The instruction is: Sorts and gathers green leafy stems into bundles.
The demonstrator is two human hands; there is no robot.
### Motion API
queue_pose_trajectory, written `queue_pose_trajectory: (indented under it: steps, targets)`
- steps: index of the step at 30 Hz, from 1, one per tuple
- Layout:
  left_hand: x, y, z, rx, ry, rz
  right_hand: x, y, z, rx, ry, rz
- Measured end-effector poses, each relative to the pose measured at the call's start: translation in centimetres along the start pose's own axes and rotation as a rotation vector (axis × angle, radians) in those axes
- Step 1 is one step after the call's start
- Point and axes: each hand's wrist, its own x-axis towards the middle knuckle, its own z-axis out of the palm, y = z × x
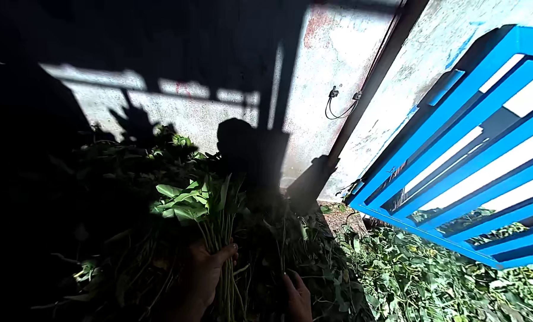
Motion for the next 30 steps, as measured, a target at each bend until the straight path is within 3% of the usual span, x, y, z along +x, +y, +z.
queue_pose_trajectory:
  steps: [3, 8, 16, 21, 27, 30]
  targets:
    - [-0.6, -1.3, 0.5, 0.016, -0.032, -0.021, -2.7, -1.6, 0.8, 0.062, -0.093, -0.064]
    - [-0.7, -2.9, 0.8, 0.123, -0.075, -0.001, -6.0, -2.4, 2.8, -0.007, -0.295, -0.326]
    - [-0.8, -1.4, -0.3, 0.149, -0.213, 0.089, -7.0, -3.2, 3.4, -0.176, -0.439, -0.505]
    - [-0.7, -1.3, -0.5, 0.164, -0.202, 0.019, -6.9, -3.5, 4.0, -0.182, -0.405, -0.462]
    - [-0.6, -1.0, -0.2, 0.044, -0.159, -0.098, -7.1, -3.8, 5.2, 0.033, -0.206, -0.465]
    - [-0.4, -0.9, 0.1, 0.038, -0.09, -0.04, -7.0, -3.2, 5.1, -0.133, -0.168, -0.703]
